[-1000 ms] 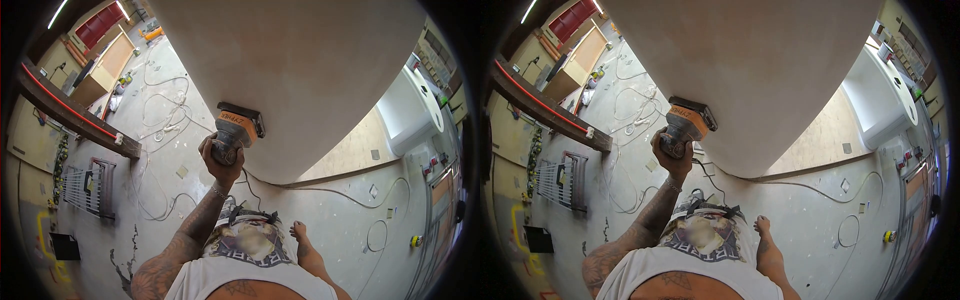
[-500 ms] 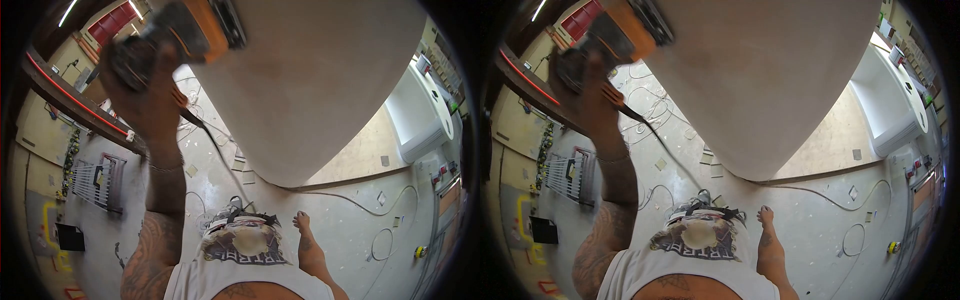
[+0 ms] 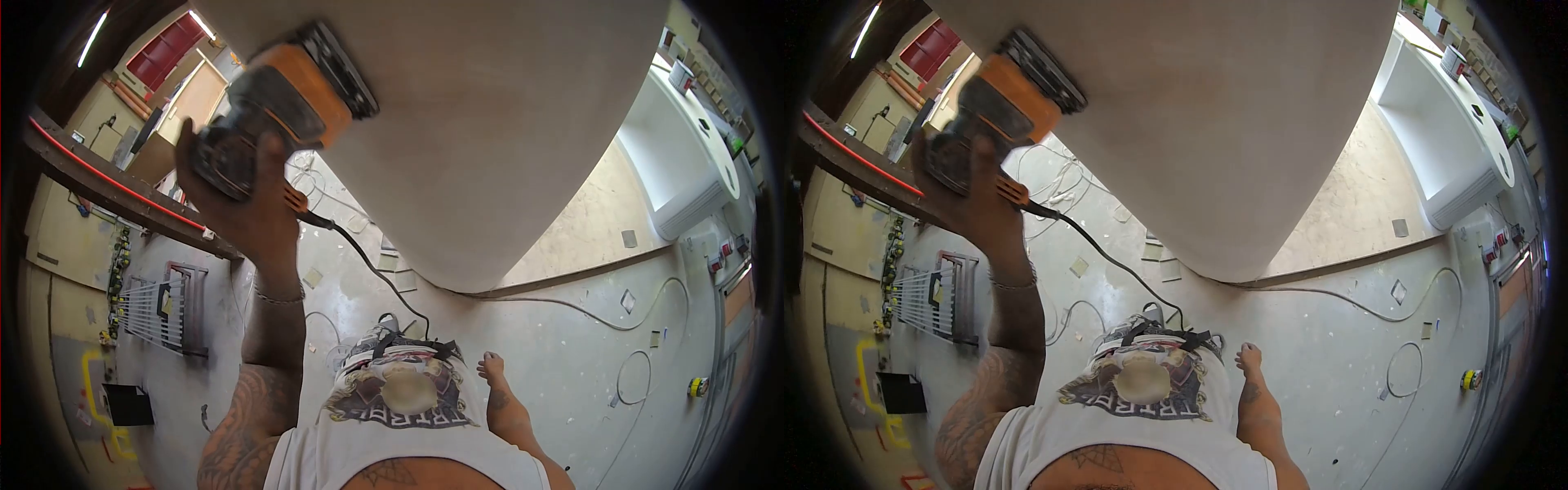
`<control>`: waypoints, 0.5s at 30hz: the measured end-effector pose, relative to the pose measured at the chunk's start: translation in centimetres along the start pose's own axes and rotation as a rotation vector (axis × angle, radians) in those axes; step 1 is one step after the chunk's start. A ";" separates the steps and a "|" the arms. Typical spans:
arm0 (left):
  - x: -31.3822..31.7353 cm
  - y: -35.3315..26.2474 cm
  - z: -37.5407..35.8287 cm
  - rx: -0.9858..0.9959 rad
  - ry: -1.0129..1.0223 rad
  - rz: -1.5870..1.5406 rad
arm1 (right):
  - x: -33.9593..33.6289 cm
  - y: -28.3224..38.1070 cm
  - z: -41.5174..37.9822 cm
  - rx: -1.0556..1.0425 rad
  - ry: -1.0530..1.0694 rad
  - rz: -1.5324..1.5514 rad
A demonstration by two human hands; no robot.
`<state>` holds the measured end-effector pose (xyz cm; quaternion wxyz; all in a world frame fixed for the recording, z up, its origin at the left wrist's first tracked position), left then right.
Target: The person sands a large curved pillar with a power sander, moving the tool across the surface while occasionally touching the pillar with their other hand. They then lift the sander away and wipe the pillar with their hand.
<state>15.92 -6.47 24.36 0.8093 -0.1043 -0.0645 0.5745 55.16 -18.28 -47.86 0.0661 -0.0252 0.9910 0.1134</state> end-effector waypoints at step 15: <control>1.5 1.0 -18.5 0.163 0.115 -0.155 | -3.9 4.6 0.7 -0.094 -0.039 -0.038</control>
Point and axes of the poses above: each hand's wrist, its own z-axis towards the middle knuckle, its own x-axis out of the palm, y = z × x, the point moved 7 cm from there along z, towards the middle knuckle, and after that the axes turned 14 degrees about x, right-handed, at the moved point
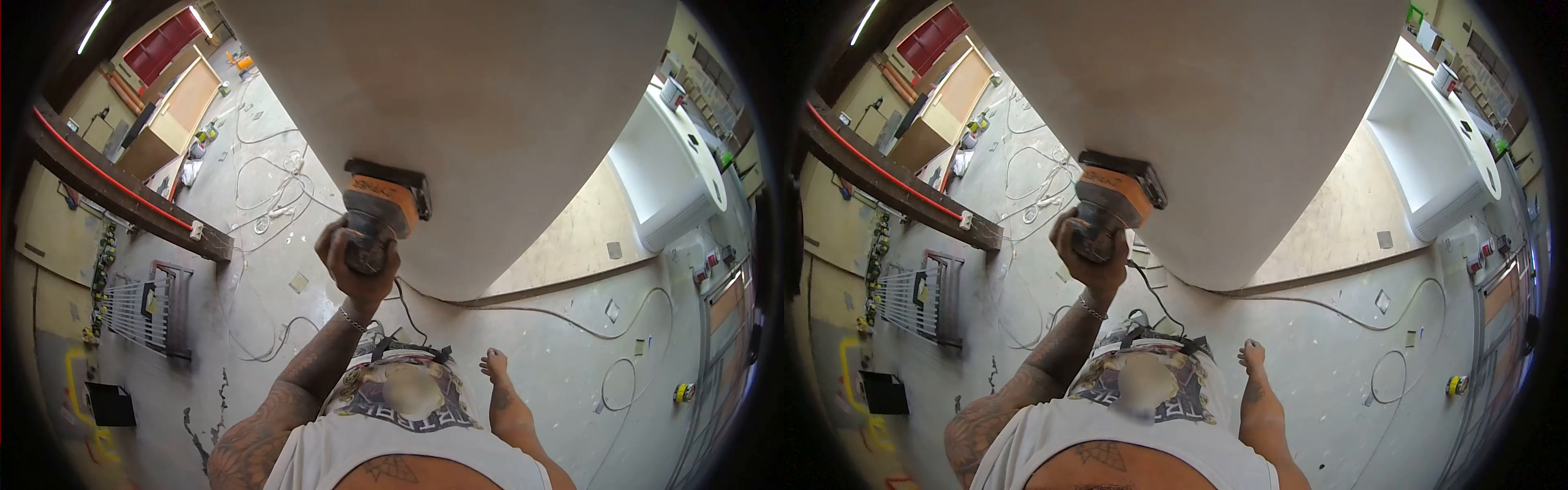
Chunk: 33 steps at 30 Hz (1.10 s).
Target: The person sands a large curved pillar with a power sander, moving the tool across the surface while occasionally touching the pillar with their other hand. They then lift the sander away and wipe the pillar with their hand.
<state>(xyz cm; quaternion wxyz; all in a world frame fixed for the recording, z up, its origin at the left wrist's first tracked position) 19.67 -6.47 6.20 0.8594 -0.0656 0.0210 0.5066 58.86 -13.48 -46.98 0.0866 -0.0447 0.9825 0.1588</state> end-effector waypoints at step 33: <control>0.9 -1.9 4.4 -0.104 0.065 -0.701 | 15.2 28.1 -52.0 -1.696 -0.017 0.229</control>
Point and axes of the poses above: each hand's wrist, its own z-axis towards the middle knuckle, its own x-axis out of the palm, y = z × x, the point moved 7 cm from there along z, towards the middle knuckle, and after that the axes turned 14 degrees about x, right-handed, at the moved point
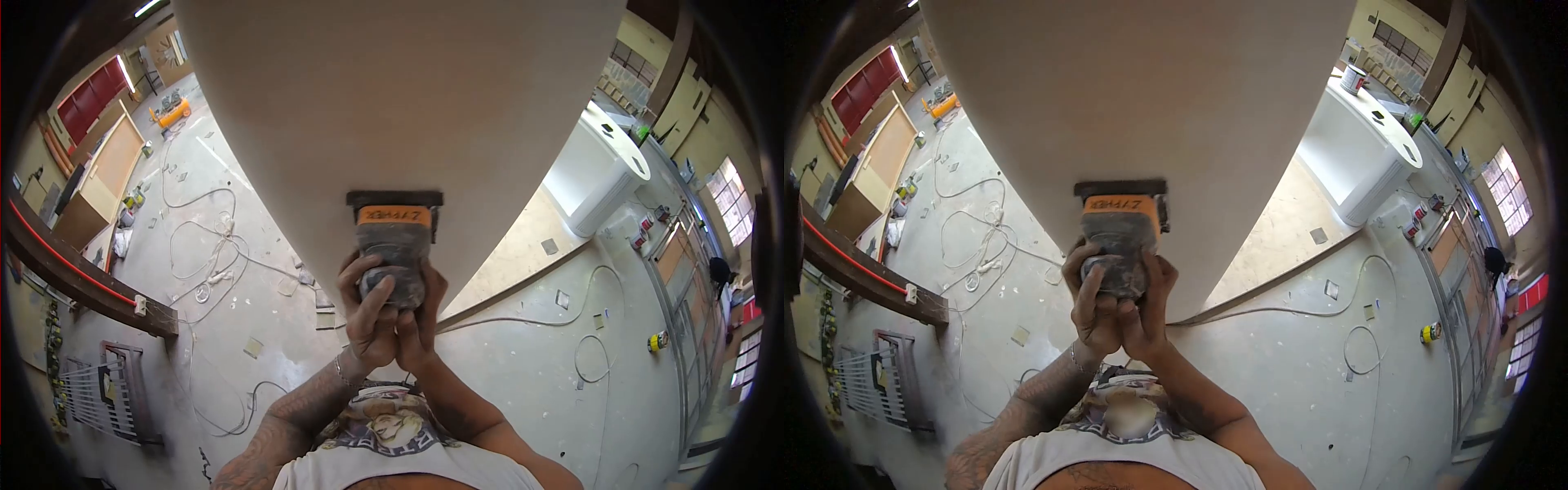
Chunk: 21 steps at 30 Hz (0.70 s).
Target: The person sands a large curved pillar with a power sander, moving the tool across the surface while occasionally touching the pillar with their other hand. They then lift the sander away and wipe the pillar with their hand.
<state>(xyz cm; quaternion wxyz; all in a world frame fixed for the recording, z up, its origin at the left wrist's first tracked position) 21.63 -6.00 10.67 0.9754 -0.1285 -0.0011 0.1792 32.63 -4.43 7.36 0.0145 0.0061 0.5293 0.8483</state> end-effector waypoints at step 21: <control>-18.7 -6.1 17.1 0.992 0.653 3.509 | 3.2 7.0 2.4 -0.311 -0.890 -0.430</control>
Point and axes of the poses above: each hand's wrist, its own z-axis towards the middle knuckle, its own x-axis out of the palm, y = z × x, the point moved 7 cm from there along z, towards the middle knuckle, and after that the axes turned 14 degrees about x, right-handed, at the moved point
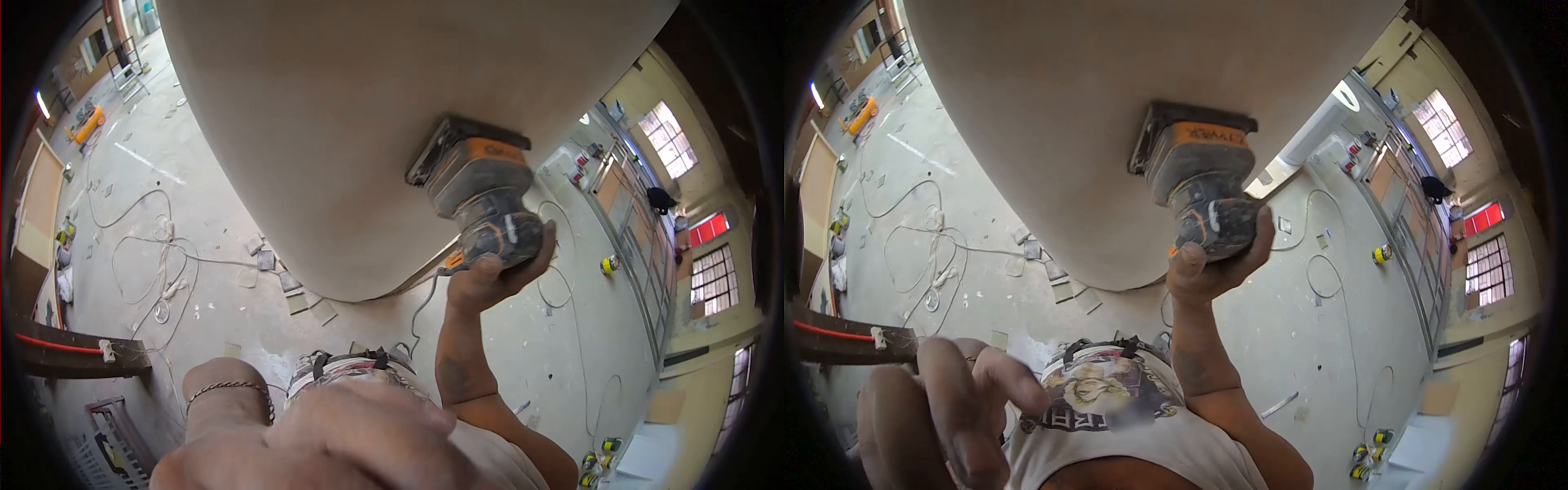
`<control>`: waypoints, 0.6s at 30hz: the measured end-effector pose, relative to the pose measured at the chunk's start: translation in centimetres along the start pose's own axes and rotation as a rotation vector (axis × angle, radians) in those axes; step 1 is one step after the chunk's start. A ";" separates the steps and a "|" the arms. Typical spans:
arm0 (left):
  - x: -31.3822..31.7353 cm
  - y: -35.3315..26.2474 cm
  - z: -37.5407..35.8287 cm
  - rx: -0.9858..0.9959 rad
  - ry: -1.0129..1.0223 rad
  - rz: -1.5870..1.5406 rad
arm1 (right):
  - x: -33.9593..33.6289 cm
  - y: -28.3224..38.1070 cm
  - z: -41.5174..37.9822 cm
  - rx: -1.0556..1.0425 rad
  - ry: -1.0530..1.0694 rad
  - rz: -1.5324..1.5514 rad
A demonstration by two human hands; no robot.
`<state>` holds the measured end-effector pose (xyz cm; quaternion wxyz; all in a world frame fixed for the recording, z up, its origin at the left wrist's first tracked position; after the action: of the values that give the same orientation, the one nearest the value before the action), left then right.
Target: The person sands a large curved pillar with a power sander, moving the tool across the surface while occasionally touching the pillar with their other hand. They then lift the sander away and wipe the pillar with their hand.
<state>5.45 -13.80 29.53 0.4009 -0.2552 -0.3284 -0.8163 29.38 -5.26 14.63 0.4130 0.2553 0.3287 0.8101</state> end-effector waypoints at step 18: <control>3.1 -9.4 2.2 -0.349 0.353 1.009 | 1.5 7.1 3.5 -0.299 -0.115 -0.222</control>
<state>-3.65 -9.37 29.97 0.7425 -0.3027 0.0463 -0.5957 27.42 -6.01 22.48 0.5511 0.1990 0.2069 0.7835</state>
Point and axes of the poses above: each hand's wrist, its own z-axis towards the middle knuckle, its own x-axis out of the palm, y = z × x, the point moved 7 cm from there along z, towards the middle knuckle, and after that the axes turned 14 degrees about x, right-handed, at the moved point
